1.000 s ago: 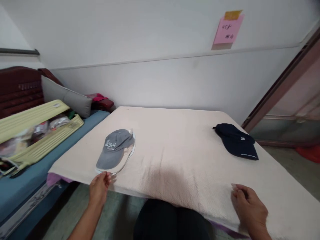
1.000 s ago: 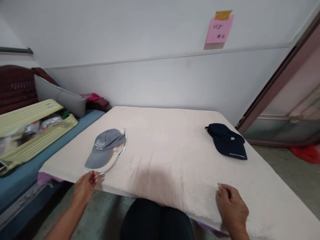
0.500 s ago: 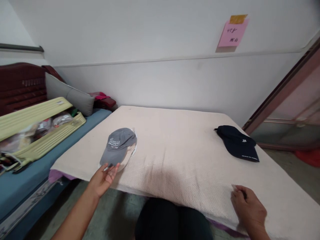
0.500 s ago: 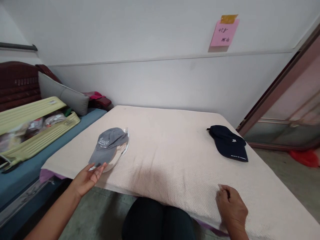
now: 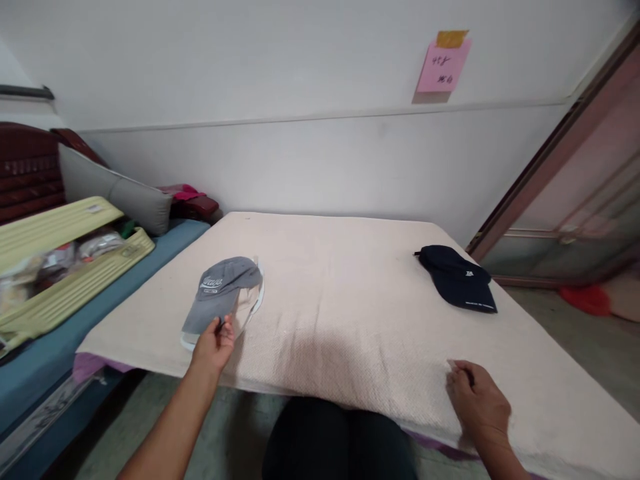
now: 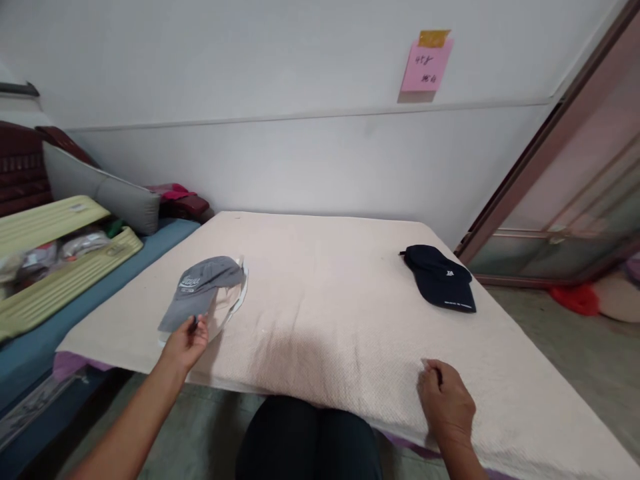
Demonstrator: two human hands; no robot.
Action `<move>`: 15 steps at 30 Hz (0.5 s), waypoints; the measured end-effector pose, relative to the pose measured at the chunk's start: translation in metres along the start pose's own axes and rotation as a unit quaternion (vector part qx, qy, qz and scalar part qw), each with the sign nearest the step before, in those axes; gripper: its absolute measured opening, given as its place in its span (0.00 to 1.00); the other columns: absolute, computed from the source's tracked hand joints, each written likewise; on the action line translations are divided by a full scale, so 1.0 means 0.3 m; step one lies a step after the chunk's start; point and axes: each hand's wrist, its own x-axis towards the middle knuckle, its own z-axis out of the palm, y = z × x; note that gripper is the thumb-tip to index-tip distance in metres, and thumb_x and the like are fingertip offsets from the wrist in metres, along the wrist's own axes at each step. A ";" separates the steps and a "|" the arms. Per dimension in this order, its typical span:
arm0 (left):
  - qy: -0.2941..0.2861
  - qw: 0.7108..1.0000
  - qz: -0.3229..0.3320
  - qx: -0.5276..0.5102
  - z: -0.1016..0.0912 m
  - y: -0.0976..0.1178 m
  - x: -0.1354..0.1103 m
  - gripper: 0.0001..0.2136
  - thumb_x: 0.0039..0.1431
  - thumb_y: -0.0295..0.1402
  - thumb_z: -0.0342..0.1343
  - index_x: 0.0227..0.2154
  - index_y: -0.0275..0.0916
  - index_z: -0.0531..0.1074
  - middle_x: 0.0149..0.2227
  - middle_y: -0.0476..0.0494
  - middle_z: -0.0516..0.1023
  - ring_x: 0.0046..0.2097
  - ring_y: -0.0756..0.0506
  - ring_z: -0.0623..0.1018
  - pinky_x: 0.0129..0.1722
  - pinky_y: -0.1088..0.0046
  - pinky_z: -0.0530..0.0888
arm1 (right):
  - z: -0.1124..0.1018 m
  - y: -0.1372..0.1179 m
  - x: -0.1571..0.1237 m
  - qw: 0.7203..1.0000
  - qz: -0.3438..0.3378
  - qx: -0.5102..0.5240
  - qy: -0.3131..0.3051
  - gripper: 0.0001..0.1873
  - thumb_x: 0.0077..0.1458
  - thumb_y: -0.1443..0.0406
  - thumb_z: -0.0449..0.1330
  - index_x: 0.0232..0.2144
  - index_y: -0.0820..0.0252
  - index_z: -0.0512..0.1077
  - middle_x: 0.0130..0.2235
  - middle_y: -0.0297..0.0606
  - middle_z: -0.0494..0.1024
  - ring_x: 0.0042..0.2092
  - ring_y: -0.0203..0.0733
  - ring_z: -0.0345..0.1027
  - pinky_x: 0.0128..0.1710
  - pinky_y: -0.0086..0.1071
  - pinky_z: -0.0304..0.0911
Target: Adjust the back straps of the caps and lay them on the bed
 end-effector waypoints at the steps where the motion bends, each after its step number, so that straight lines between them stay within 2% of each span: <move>1: -0.007 1.000 0.023 0.006 0.010 0.007 0.006 0.10 0.61 0.17 0.45 0.29 0.32 0.68 0.23 0.48 0.73 0.19 0.55 0.73 0.18 0.86 0.73 | 0.001 0.000 -0.001 1.000 -0.001 0.001 0.001 0.17 0.47 0.57 0.51 0.36 0.60 0.71 0.40 0.45 0.77 0.37 0.50 0.70 0.38 0.39 0.62; 7: -0.089 0.981 0.168 0.038 0.089 0.041 -0.001 0.10 0.56 0.15 0.50 0.27 0.34 0.71 0.24 0.49 0.77 0.29 0.52 0.80 0.29 0.82 0.78 | -0.016 -0.013 0.016 1.000 0.018 -0.001 -0.012 0.17 0.45 0.57 0.51 0.34 0.58 0.72 0.38 0.44 0.78 0.37 0.51 0.70 0.38 0.40 0.62; 9: -0.125 0.973 0.189 0.054 0.100 0.021 -0.036 0.06 0.54 0.18 0.55 0.29 0.34 0.72 0.26 0.48 0.78 0.31 0.50 0.81 0.32 0.79 0.78 | -0.019 -0.044 0.021 0.998 0.057 0.030 -0.011 0.16 0.43 0.57 0.53 0.32 0.58 0.73 0.35 0.43 0.78 0.35 0.51 0.70 0.35 0.40 0.62; 11: -0.157 0.966 0.192 0.070 0.091 -0.025 -0.094 0.05 0.51 0.21 0.60 0.31 0.34 0.74 0.28 0.46 0.80 0.33 0.47 0.81 0.34 0.77 0.78 | -0.017 -0.113 -0.003 0.987 0.116 0.110 -0.010 0.14 0.41 0.57 0.56 0.28 0.59 0.74 0.30 0.42 0.78 0.32 0.49 0.69 0.32 0.38 0.61; 12: -0.172 0.964 0.188 0.081 0.079 -0.057 -0.130 0.07 0.49 0.22 0.62 0.32 0.34 0.74 0.30 0.45 0.80 0.34 0.46 0.82 0.34 0.75 0.78 | -0.013 -0.163 -0.033 0.974 0.138 0.176 -0.026 0.12 0.39 0.58 0.58 0.26 0.59 0.74 0.28 0.41 0.77 0.31 0.48 0.69 0.31 0.37 0.61; 13: -0.186 0.961 0.183 0.093 0.063 -0.094 -0.170 0.10 0.47 0.24 0.64 0.34 0.34 0.75 0.32 0.44 0.81 0.35 0.45 0.82 0.35 0.74 0.78 | -0.009 -0.223 -0.074 0.952 0.157 0.253 -0.070 0.12 0.39 0.57 0.61 0.25 0.59 0.74 0.25 0.40 0.76 0.29 0.46 0.68 0.29 0.36 0.61; 14: -0.203 0.957 0.176 0.113 0.043 -0.134 -0.212 0.12 0.46 0.26 0.65 0.36 0.35 0.75 0.33 0.44 0.81 0.36 0.45 0.82 0.35 0.73 0.78 | -0.005 -0.291 -0.127 0.913 0.171 0.339 -0.149 0.14 0.40 0.56 0.63 0.27 0.60 0.75 0.25 0.40 0.76 0.27 0.44 0.67 0.28 0.35 0.61; 15: -0.213 0.954 0.165 0.129 0.022 -0.176 -0.255 0.13 0.45 0.28 0.66 0.36 0.35 0.75 0.34 0.45 0.82 0.37 0.44 0.82 0.36 0.72 0.78 | -0.002 -0.363 -0.187 0.859 0.181 0.413 -0.243 0.17 0.42 0.54 0.64 0.30 0.61 0.76 0.26 0.41 0.77 0.27 0.43 0.68 0.28 0.35 0.61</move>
